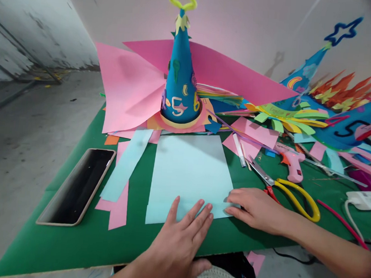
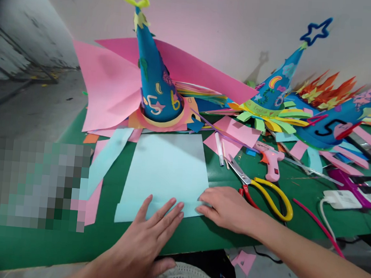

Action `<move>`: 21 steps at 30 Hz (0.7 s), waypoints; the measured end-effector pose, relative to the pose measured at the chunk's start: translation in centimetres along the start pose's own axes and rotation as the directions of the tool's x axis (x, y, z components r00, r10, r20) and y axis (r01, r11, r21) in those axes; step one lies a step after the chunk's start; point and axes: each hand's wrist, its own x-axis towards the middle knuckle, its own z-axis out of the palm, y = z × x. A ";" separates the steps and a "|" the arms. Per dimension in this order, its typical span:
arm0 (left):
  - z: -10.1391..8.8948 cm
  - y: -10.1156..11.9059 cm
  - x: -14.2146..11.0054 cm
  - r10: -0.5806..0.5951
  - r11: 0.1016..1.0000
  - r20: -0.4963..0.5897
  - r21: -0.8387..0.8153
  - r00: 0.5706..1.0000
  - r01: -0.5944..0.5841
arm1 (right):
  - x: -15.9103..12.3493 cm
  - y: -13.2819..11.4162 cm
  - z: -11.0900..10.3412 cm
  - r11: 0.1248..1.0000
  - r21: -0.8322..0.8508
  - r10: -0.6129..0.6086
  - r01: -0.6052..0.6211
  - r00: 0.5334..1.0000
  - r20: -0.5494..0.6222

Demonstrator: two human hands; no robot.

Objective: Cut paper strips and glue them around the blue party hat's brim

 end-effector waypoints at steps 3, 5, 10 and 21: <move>0.4 0.1 -0.1 -0.018 1.000 0.018 0.021 1.000 0.017 | 0.0 0.1 0.1 1.000 -0.001 -0.003 0.003 1.000 0.004; 0.6 0.2 -0.1 -0.025 0.999 0.011 0.045 1.000 0.024 | 0.1 0.2 0.1 1.000 -0.001 -0.002 0.002 1.000 0.003; 0.8 0.5 -0.1 -0.026 0.995 -0.017 0.098 1.000 0.027 | 0.1 0.2 0.1 1.000 0.005 -0.005 0.005 1.000 -0.010; 0.9 1.1 0.3 -0.036 0.988 -0.110 0.148 0.993 0.052 | 0.1 0.5 0.5 0.996 0.080 0.038 -0.027 0.989 -0.144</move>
